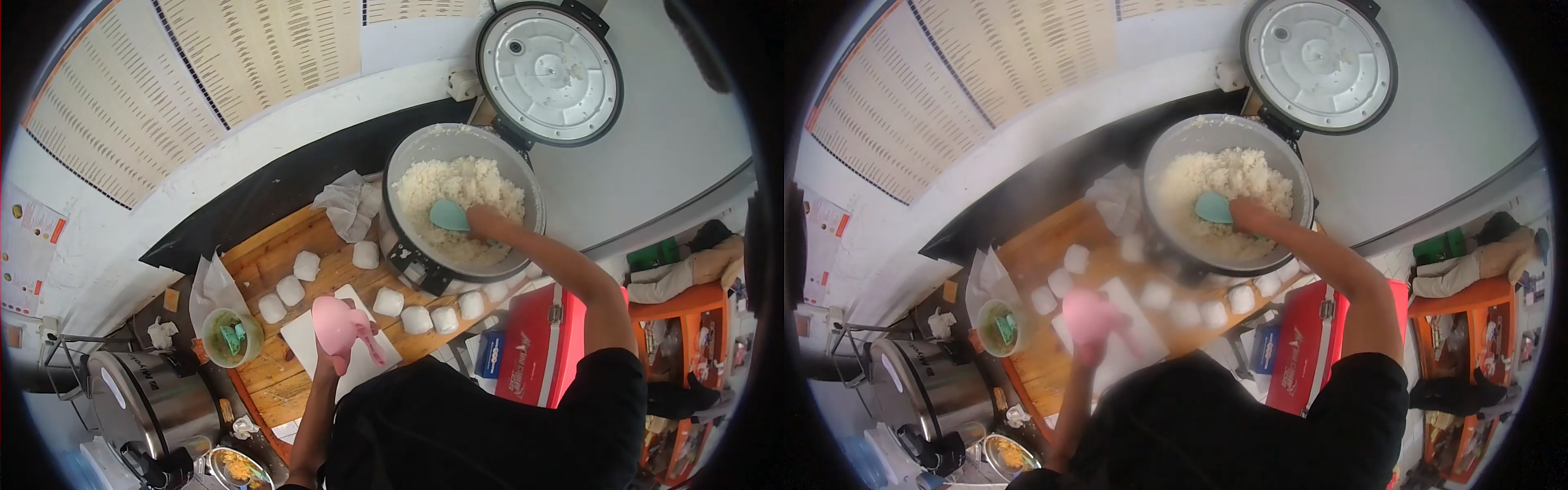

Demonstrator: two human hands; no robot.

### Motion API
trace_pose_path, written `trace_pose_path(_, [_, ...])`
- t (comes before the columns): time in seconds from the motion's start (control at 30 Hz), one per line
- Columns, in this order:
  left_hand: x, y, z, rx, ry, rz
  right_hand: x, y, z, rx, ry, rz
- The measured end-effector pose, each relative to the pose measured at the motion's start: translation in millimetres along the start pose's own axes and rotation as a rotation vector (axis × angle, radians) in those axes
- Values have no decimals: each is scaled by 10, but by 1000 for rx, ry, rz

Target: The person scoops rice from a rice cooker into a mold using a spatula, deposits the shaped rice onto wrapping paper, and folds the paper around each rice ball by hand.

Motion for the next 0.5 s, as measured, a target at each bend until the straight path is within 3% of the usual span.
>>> trace_pose_path(0.1, [72, 111, -224, 16, -163, 73, -114, -7, -21, 112, -121, 135])
trace_pose_path(0.13, [56, 195, -223, 219, -136, 114, -102, 3, -10, 112, -129, 135])
trace_pose_path(0.17, [69, 248, -242, 424, -105, 155, 59, -207, -70, 277, -158, 364])
trace_pose_path(0.2, [222, 116, -473, 343, -308, 350, 247, -418, -124, 439, -185, 593])
trace_pose_path(0.23, [422, -2, -685, 292, -517, 536, 352, -537, -87, 437, -192, 590])
trace_pose_path(0.3, [388, 52, -680, 217, -438, 464, 533, -717, 74, 446, -154, 484])
trace_pose_path(0.33, [414, 95, -695, 161, -570, 542, 607, -811, 156, 441, -155, 482])
trace_pose_path(0.4, [401, 213, -642, 101, -654, 489, 613, -982, 454, 379, 25, 418])
trace_pose_path(0.5, [524, 227, -731, 33, -781, 371, 337, -941, 474, 371, -63, 314])
Point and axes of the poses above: each hand's wrist, its own x-axis away from the middle knuckle, its own y-axis out of the palm, z = x × y, the point moved 7 cm from there along -x, towards the middle knuckle, and after that the axes turned 5 degrees about -x, right-handed, at the moved point
